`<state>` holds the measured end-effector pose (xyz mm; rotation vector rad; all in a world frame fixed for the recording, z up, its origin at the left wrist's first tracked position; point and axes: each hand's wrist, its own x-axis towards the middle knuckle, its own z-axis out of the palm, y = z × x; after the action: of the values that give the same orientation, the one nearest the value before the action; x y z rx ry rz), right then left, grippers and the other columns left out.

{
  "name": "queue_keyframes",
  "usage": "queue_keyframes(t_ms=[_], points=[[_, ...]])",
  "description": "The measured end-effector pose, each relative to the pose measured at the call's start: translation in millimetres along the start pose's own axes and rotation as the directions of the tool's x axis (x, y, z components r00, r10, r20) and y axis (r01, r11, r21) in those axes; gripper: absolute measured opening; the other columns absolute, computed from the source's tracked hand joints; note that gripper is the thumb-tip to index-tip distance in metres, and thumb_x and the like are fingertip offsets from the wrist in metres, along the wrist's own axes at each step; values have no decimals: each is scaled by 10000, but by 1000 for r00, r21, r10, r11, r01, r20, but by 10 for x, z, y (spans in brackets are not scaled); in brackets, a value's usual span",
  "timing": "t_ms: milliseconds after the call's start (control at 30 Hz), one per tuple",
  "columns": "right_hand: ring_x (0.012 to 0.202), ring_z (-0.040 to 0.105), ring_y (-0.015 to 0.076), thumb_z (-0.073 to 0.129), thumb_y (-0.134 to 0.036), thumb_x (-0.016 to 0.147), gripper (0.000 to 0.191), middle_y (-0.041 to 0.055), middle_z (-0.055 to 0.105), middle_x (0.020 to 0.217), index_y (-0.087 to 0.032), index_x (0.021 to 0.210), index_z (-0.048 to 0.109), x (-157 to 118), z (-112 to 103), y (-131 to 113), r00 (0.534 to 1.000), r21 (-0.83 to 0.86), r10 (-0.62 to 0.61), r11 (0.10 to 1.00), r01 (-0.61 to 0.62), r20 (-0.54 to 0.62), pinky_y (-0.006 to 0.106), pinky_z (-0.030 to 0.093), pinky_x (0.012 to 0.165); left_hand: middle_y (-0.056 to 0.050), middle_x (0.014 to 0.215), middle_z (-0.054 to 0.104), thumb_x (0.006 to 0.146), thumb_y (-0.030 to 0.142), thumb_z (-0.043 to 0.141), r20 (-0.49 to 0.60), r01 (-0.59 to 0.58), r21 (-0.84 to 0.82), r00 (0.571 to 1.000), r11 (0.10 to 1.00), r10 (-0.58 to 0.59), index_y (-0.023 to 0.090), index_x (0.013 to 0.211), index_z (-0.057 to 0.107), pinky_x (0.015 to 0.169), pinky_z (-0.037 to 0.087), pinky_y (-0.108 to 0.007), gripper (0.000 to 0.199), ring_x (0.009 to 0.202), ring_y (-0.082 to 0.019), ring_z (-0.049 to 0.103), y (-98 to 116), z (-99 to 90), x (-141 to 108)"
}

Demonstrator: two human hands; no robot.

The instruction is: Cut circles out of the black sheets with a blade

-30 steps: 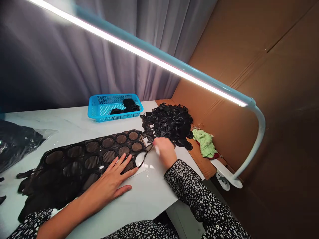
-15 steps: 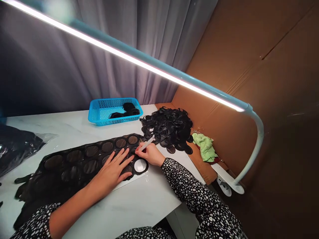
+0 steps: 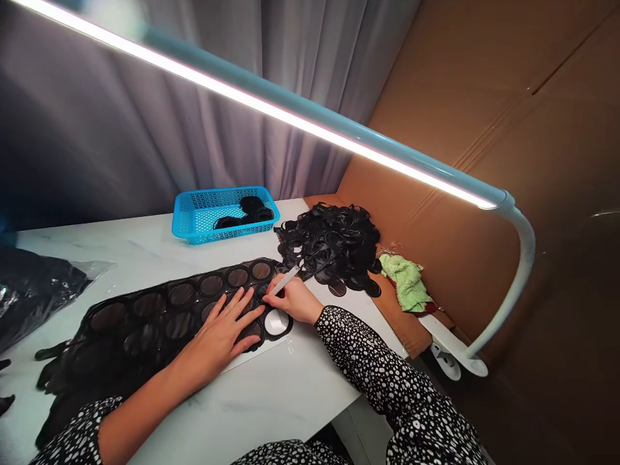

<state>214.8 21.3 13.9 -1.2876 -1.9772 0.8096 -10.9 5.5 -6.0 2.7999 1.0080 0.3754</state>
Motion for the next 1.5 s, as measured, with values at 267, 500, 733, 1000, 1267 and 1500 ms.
queue_keyframes(t_ms=[267, 500, 733, 1000, 1267, 1500], points=[[803, 576, 204, 506, -142, 920, 110, 86, 665, 862, -186, 843, 570, 62, -236, 116, 968, -538, -241, 826, 170, -65, 302, 430, 743, -84, 1630, 187, 917, 480, 606, -12, 47, 16, 999, 999, -47, 331, 1390, 526, 1141, 247, -594, 502, 1474, -395, 161, 4, 33, -11], [606, 552, 153, 510, -238, 911, 170, 32, 670, 753, -206, 744, 522, 467, -672, 277, 891, -279, -10, 951, -131, -454, 246, 378, 597, -127, 1586, 301, 900, 520, 613, 7, 64, 38, 998, 997, -65, 304, 1414, 499, 1123, 283, -600, 569, 1462, -391, 209, -13, -60, 64], [754, 622, 151, 573, -276, 887, 169, 29, 733, 887, -200, 736, 570, 579, -15, 185, 996, -14, -20, 1000, 19, -91, 244, 436, 689, -134, 1554, 362, 953, 520, 519, -82, 143, 102, 987, 984, -135, 183, 1458, 439, 1149, 289, -549, 612, 1443, -315, 311, -145, -15, 154], [757, 612, 142, 643, -294, 827, 145, 36, 723, 891, -167, 759, 624, 638, -50, 280, 997, 156, 65, 985, -71, 40, 263, 462, 721, -110, 1583, 306, 964, 508, 499, -75, 155, 102, 986, 983, -148, 225, 1473, 423, 1156, 269, -548, 587, 1466, -308, 252, -126, 12, 111], [741, 605, 139, 664, -282, 818, 126, 37, 711, 894, -160, 801, 640, 627, -44, 258, 996, 115, 81, 990, -85, 39, 262, 462, 685, -103, 1586, 305, 968, 504, 491, -83, 159, 71, 985, 985, -153, 229, 1478, 409, 1169, 244, -539, 585, 1471, -301, 243, -121, 16, 106], [887, 569, 190, 545, -225, 941, 99, 74, 650, 925, -167, 884, 602, 528, 34, 166, 966, -335, -244, 906, 260, 88, 310, 457, 817, -99, 1577, 328, 975, 501, 448, -86, 139, 114, 988, 984, -129, 228, 1468, 417, 1158, 264, -535, 564, 1459, -302, 278, -155, 41, 122]])
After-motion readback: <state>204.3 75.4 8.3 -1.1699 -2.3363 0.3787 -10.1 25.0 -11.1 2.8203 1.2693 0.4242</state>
